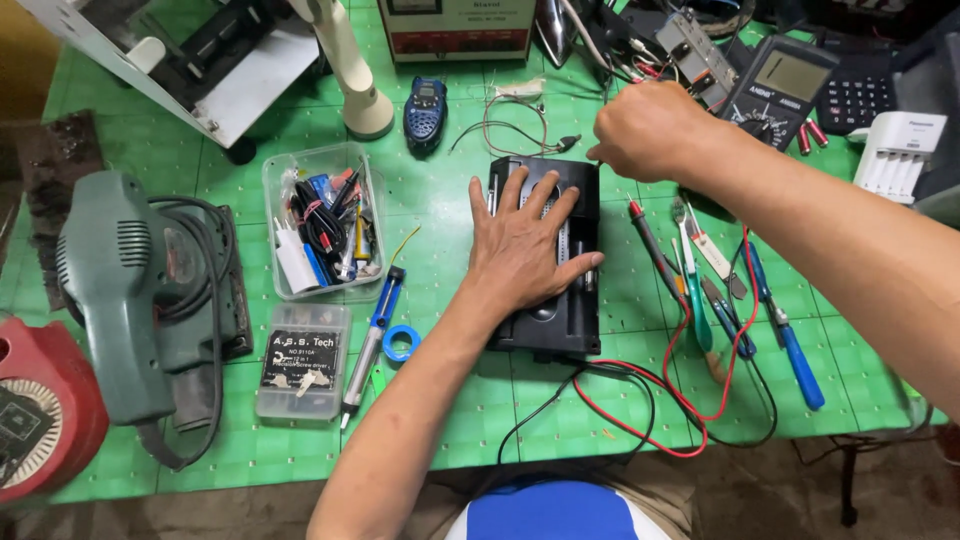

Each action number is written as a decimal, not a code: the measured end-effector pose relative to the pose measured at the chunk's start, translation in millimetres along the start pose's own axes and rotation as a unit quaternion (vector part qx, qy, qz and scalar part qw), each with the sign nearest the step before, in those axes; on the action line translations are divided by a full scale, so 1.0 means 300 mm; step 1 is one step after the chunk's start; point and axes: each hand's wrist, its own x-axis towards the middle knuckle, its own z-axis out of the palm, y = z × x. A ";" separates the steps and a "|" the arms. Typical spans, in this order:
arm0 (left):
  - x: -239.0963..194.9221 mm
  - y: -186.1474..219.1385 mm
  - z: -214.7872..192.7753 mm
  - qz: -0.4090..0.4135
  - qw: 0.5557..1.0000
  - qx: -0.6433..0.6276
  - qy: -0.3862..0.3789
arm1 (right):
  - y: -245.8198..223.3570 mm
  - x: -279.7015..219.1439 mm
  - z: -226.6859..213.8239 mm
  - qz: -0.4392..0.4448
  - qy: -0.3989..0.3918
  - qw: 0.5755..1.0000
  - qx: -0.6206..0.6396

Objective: Cleaning and inspecting an electronic device, likely a car radio, using a brush and small tools on a workbench.

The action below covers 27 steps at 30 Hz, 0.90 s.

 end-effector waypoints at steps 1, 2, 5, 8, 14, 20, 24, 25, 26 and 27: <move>0.000 -0.001 -0.003 0.000 1.000 0.000 0.001 | 0.003 -0.005 -0.005 0.000 0.000 1.000 -0.001; 0.001 -0.002 -0.005 0.001 1.000 -0.007 -0.005 | 0.005 -0.009 -0.008 -0.002 -0.021 1.000 0.019; 0.001 -0.003 -0.005 0.001 1.000 -0.013 -0.014 | -0.002 -0.017 -0.020 -0.005 -0.034 0.999 0.026; 0.004 -0.002 -0.010 0.002 1.000 -0.011 -0.011 | 0.001 -0.009 -0.007 0.002 -0.010 1.000 0.006; 0.004 -0.005 -0.006 0.001 1.000 -0.005 -0.002 | 0.014 -0.010 -0.026 -0.005 -0.042 0.998 0.046; -0.003 -0.001 -0.003 0.005 1.000 -0.006 0.002 | 0.002 -0.022 -0.012 -0.004 -0.009 1.000 0.015; -0.004 -0.001 -0.002 0.001 1.000 -0.012 0.003 | -0.011 -0.043 -0.049 -0.003 -0.052 0.997 0.061; -0.004 -0.002 -0.003 0.000 1.000 -0.011 0.003 | -0.008 -0.030 -0.029 -0.004 -0.051 0.997 0.061; -0.003 -0.002 -0.003 -0.002 1.000 -0.011 -0.009 | -0.006 -0.018 -0.009 -0.011 -0.025 0.999 0.027; 0.000 -0.001 -0.002 -0.003 1.000 -0.010 -0.021 | 0.000 -0.006 0.012 -0.017 0.000 1.000 -0.007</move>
